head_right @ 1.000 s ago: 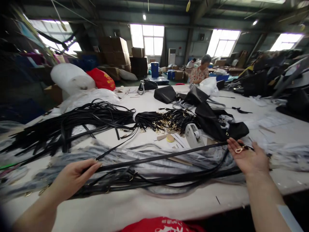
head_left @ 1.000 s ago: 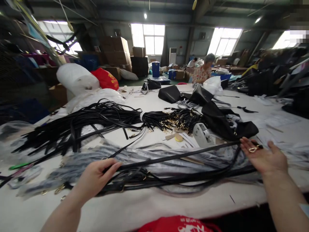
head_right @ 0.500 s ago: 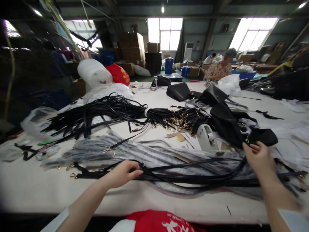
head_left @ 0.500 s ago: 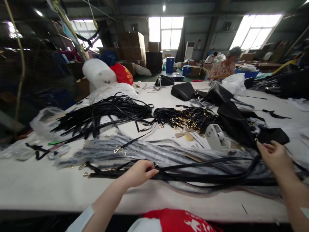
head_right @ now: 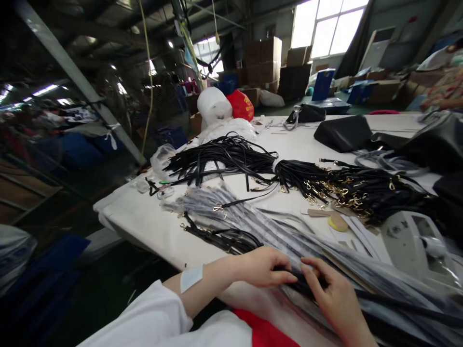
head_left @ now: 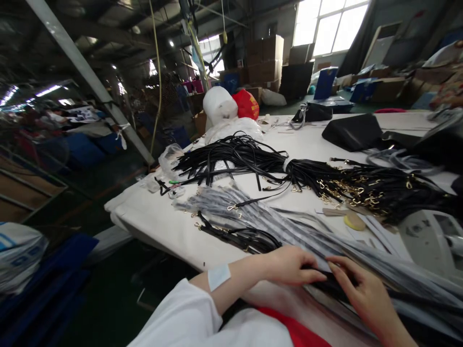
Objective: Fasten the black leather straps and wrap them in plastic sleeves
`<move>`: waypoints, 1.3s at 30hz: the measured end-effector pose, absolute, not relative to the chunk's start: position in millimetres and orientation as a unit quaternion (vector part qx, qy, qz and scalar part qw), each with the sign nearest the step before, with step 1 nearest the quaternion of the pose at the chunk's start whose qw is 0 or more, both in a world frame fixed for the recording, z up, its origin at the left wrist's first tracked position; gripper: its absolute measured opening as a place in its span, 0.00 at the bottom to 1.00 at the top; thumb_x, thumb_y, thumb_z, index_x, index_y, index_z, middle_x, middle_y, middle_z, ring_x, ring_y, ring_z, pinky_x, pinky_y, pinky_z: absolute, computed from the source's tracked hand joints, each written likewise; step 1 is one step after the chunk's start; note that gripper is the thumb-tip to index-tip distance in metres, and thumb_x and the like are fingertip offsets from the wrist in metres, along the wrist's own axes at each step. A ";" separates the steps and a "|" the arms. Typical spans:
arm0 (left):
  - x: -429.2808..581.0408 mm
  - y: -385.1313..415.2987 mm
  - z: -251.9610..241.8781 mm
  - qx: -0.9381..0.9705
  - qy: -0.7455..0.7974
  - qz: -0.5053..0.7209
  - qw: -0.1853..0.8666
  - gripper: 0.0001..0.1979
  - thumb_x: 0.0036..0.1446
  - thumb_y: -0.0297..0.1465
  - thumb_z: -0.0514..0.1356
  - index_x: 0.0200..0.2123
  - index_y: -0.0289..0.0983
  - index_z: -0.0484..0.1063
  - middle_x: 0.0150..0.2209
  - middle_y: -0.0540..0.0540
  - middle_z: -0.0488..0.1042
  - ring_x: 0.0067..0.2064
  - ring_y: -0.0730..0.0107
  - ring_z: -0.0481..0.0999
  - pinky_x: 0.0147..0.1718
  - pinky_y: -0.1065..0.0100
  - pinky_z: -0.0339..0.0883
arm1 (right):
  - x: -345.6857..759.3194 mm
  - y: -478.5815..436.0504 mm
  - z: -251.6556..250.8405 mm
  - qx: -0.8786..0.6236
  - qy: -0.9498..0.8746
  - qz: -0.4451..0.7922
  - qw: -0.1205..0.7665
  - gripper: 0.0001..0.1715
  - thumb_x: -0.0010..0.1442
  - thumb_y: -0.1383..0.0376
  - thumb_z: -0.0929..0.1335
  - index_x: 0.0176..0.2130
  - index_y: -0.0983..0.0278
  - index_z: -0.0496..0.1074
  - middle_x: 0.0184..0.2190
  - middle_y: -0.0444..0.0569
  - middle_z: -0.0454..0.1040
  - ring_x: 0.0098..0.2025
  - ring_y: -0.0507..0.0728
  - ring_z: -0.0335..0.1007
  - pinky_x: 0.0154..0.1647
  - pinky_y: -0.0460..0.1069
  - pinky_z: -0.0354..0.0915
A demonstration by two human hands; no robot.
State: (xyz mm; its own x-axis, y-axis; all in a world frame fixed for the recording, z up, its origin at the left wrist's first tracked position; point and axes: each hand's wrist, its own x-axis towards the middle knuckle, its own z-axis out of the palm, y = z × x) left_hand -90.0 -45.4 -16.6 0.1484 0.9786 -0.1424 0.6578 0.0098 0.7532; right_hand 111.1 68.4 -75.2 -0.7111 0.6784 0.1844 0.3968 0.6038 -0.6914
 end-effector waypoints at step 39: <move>-163.1 30.7 -11.3 0.605 0.693 0.225 0.322 0.18 0.61 0.44 0.53 0.35 0.35 0.73 0.25 0.51 0.73 0.26 0.72 0.68 0.26 0.71 0.57 | 57.2 39.3 -88.9 -0.270 -0.787 0.544 0.107 0.14 0.54 0.58 0.69 0.28 0.64 0.80 0.26 0.47 0.78 0.33 0.57 0.72 0.35 0.46 0.64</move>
State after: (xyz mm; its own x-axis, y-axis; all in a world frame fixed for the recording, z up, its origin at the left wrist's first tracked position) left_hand -163.1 30.7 -11.3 -0.0617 0.9830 -0.1731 0.6931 0.1670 0.7012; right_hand 57.2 39.3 -88.9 -0.8312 0.5418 -0.1251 0.3082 0.2616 -0.9146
